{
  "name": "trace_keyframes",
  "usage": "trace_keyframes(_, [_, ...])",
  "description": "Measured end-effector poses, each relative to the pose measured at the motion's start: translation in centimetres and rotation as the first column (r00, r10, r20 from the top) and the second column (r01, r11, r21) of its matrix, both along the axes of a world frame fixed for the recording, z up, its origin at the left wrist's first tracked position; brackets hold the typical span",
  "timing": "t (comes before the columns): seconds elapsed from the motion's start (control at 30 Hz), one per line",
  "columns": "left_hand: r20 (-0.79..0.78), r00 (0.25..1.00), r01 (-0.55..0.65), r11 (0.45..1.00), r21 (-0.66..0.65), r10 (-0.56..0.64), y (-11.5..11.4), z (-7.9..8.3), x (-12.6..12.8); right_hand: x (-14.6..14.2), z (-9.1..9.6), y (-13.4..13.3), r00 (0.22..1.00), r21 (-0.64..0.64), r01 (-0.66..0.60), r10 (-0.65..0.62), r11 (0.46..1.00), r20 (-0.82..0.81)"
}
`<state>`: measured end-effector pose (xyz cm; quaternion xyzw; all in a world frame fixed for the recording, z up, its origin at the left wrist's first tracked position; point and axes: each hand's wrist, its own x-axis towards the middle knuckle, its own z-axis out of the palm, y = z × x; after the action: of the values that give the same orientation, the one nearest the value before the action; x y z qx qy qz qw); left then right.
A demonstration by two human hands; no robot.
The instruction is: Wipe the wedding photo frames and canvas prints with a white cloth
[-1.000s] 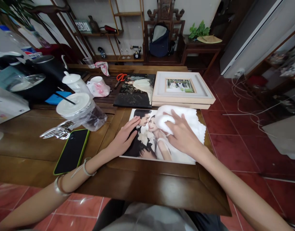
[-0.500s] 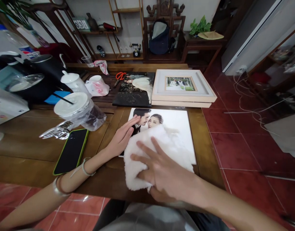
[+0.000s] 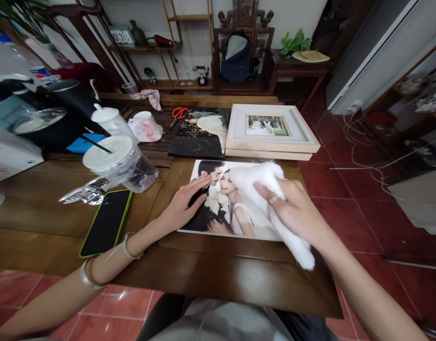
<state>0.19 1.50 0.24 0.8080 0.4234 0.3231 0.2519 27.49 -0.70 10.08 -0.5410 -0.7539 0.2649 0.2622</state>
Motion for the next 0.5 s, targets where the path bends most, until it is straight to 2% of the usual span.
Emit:
trace_keyframes(0.07, [0.0, 1.0, 0.006, 1.0, 0.006, -0.006, 0.0, 0.0, 0.0, -1.6, 0.7, 2.2, 0.999, 0.027, -0.038, 0.039, 0.999, -0.014])
trace_keyframes(0.13, [0.006, 1.0, 0.015, 1.0, 0.025, -0.015, 0.1, 0.2, 0.1, -4.0, 1.0, 4.0, 0.989, 0.029, -0.145, 0.145, 0.989, 0.006])
trace_keyframes(0.2, [0.01, 1.0, 0.01, 0.999, 0.045, -0.01, 0.1, 0.4, 0.1, -6.6, 0.9, 5.6, 0.963, 0.042, -0.268, 0.267, 0.962, 0.042])
trace_keyframes(0.3, [-0.001, 1.0, -0.013, 0.999, 0.041, 0.013, 0.1, 0.7, 0.2, -9.1, 0.1, 7.0, 0.94, -0.013, -0.327, 0.327, 0.945, 0.093])
trace_keyframes(0.4, [-0.005, 1.0, -0.009, 0.999, 0.039, 0.009, 0.1, 0.6, 0.2, -8.7, -0.7, 7.1, 0.941, -0.019, -0.31, 0.31, 0.95, 0.139])
trace_keyframes(0.5, [0.012, 1.0, 0.0, 0.999, 0.037, -0.001, 0.1, 0.3, 0.1, -6.0, -1.2, 6.3, 0.946, 0.0, -0.254, 0.248, 0.967, 0.21])
